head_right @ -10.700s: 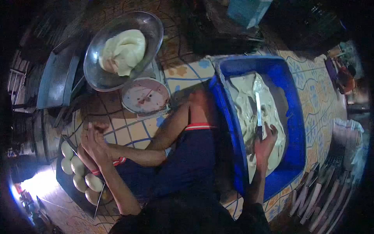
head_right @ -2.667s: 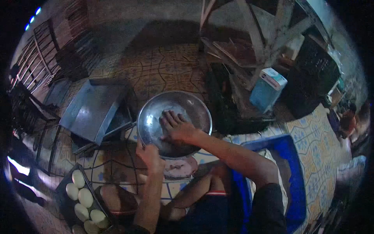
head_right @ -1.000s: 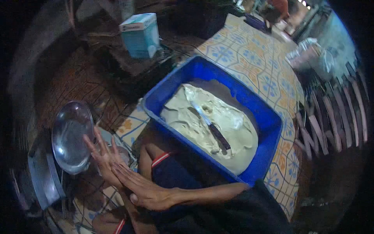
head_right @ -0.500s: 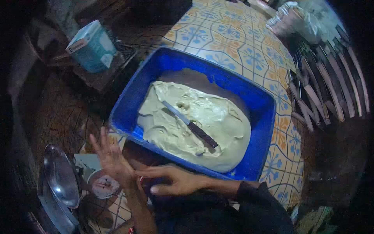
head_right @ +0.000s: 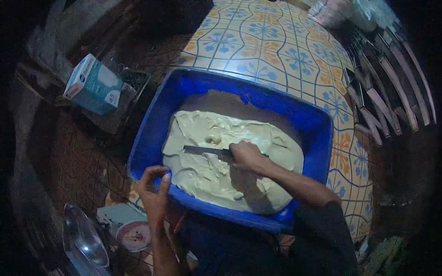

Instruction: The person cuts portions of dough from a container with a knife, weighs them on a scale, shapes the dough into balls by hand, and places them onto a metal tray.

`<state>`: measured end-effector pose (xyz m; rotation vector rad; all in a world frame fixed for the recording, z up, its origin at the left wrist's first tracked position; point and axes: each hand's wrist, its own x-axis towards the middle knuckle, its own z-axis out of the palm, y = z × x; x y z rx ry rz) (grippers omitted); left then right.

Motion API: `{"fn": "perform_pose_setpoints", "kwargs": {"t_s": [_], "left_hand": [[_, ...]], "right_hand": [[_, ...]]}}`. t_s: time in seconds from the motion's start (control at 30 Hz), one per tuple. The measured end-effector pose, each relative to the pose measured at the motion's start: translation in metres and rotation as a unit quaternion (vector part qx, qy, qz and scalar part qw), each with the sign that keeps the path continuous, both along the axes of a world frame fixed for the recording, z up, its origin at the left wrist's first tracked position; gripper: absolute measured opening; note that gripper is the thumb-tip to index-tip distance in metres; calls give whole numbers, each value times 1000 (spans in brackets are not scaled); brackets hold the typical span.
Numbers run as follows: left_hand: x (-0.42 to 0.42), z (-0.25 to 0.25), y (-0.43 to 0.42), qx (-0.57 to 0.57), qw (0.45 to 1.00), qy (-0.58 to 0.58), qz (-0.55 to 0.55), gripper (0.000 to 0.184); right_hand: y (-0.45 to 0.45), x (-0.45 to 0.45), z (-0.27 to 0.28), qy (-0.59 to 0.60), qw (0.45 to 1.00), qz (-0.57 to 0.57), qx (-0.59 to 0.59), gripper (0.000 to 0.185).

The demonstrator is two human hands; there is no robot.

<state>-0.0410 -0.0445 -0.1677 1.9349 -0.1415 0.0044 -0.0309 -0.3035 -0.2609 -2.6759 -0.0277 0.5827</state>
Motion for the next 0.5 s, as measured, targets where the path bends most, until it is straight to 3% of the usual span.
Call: {"fn": "perform_pose_setpoints", "kwargs": {"t_s": [0.07,0.13,0.2,0.27,0.3,0.37,0.4,0.47,0.5], "left_hand": [[21,0,4,6,1000,-1,-26,12],[48,-5,13,-17,999,32,-32,12],[71,-13,15,9,999,9,-31,14],[99,-18,2,51,994,5,-95,16],[116,-36,-8,83,985,17,-149,26],[140,-54,-50,183,953,-11,-243,38],[155,-80,-66,175,942,-23,-284,58],[175,-95,-98,328,905,-32,-270,81],[188,-103,-109,326,906,-30,-269,81]], "right_hand": [[-12,2,11,-59,998,-7,16,21],[-27,5,66,-68,998,-14,-10,21],[-66,9,91,-202,975,-96,5,22],[-119,32,83,-354,932,-59,-59,15],[-140,51,64,-352,932,-56,-62,15],[-165,83,25,-446,881,-99,-126,12],[-171,87,17,-448,879,-97,-129,12],[-158,99,10,-358,904,-183,-145,14],[-157,103,7,-348,905,-171,-175,17]]}}
